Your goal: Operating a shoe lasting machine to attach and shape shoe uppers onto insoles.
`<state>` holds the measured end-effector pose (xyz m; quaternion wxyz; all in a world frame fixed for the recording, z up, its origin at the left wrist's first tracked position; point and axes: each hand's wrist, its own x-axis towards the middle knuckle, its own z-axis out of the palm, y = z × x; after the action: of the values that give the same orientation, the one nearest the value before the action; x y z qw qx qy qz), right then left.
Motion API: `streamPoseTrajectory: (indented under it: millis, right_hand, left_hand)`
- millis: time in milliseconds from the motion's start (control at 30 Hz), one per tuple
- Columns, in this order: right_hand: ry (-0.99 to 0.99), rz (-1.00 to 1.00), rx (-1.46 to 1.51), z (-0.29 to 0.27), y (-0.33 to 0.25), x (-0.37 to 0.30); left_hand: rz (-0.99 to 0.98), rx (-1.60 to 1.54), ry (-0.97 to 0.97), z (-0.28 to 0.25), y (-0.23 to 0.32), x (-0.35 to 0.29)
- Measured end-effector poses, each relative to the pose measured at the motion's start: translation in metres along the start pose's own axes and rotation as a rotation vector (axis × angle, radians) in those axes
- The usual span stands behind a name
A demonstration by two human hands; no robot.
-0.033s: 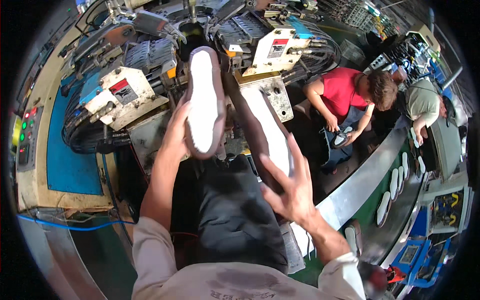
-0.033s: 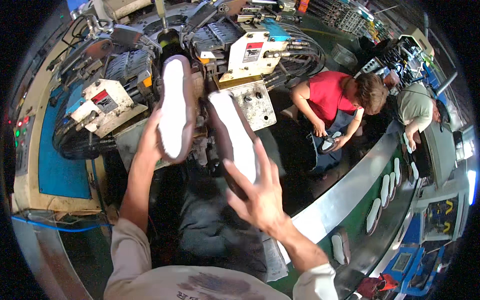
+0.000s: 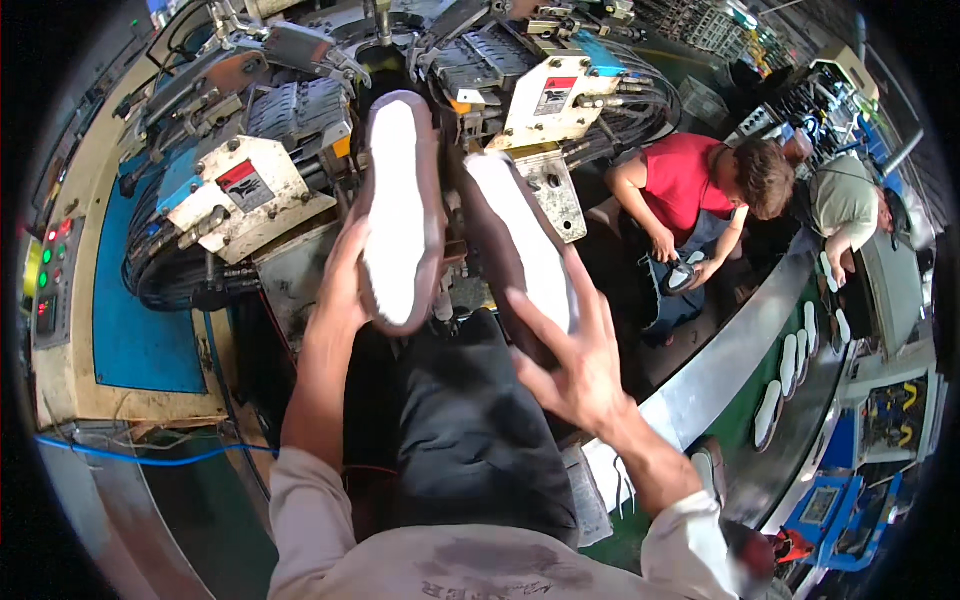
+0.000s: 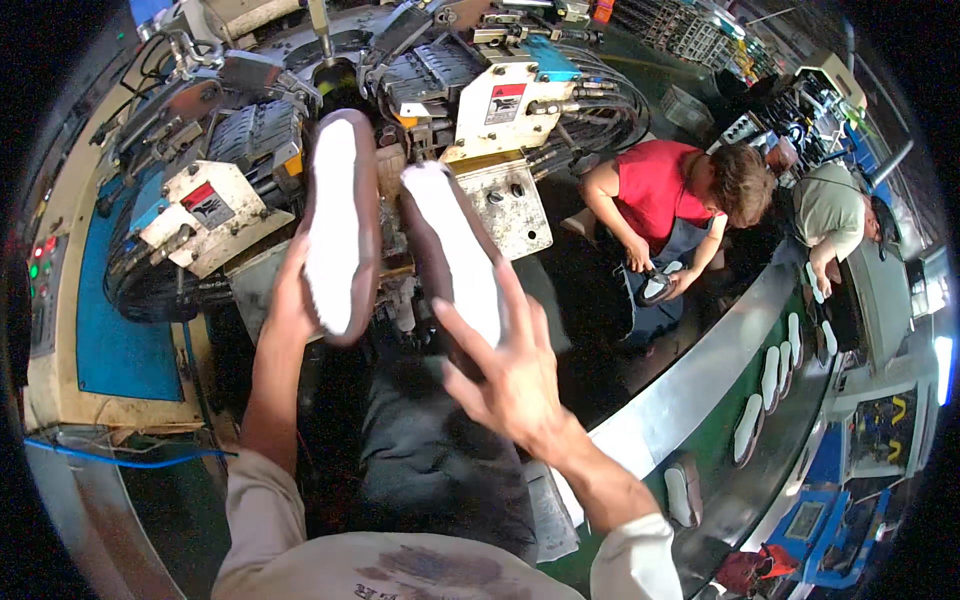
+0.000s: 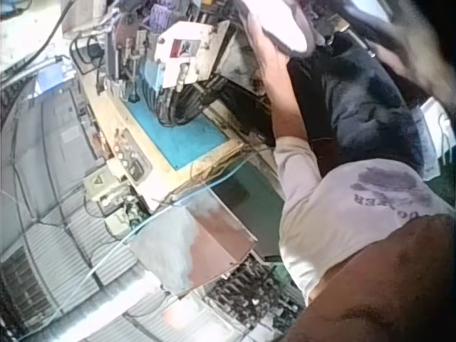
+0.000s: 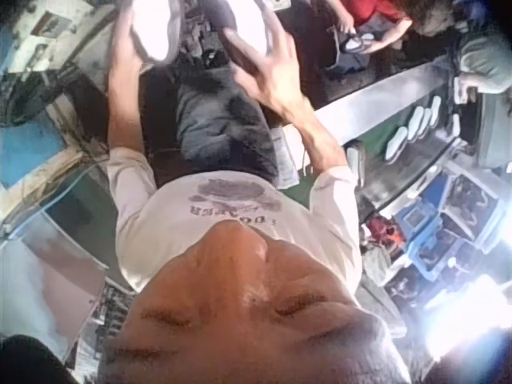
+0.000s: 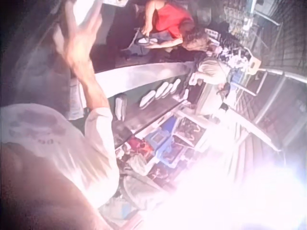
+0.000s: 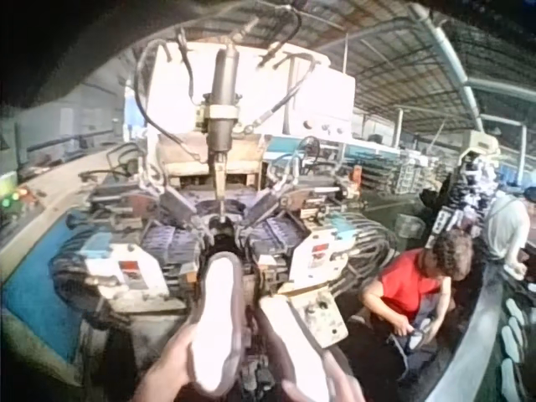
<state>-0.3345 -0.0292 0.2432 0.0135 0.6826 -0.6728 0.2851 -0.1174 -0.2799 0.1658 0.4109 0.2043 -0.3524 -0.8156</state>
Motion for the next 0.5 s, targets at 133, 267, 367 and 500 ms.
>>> streamPoseTrajectory:
  millis: [133,267,367,500]
  right_hand:
    - [0.013,-0.042,0.016,0.045,0.0,0.086]
    - [0.01,-0.01,0.069,0.098,0.004,0.129]
    - [0.033,0.004,0.051,0.124,0.003,0.135]
    - [0.017,0.041,0.021,0.138,-0.004,0.126]
  left_hand:
    - [0.084,-0.024,-0.008,0.007,0.016,-0.111]
    - [0.195,0.276,0.052,0.01,0.03,-0.173]
    - [0.221,0.379,0.055,0.002,0.04,-0.199]
    - [0.216,0.693,0.168,-0.003,0.044,-0.211]
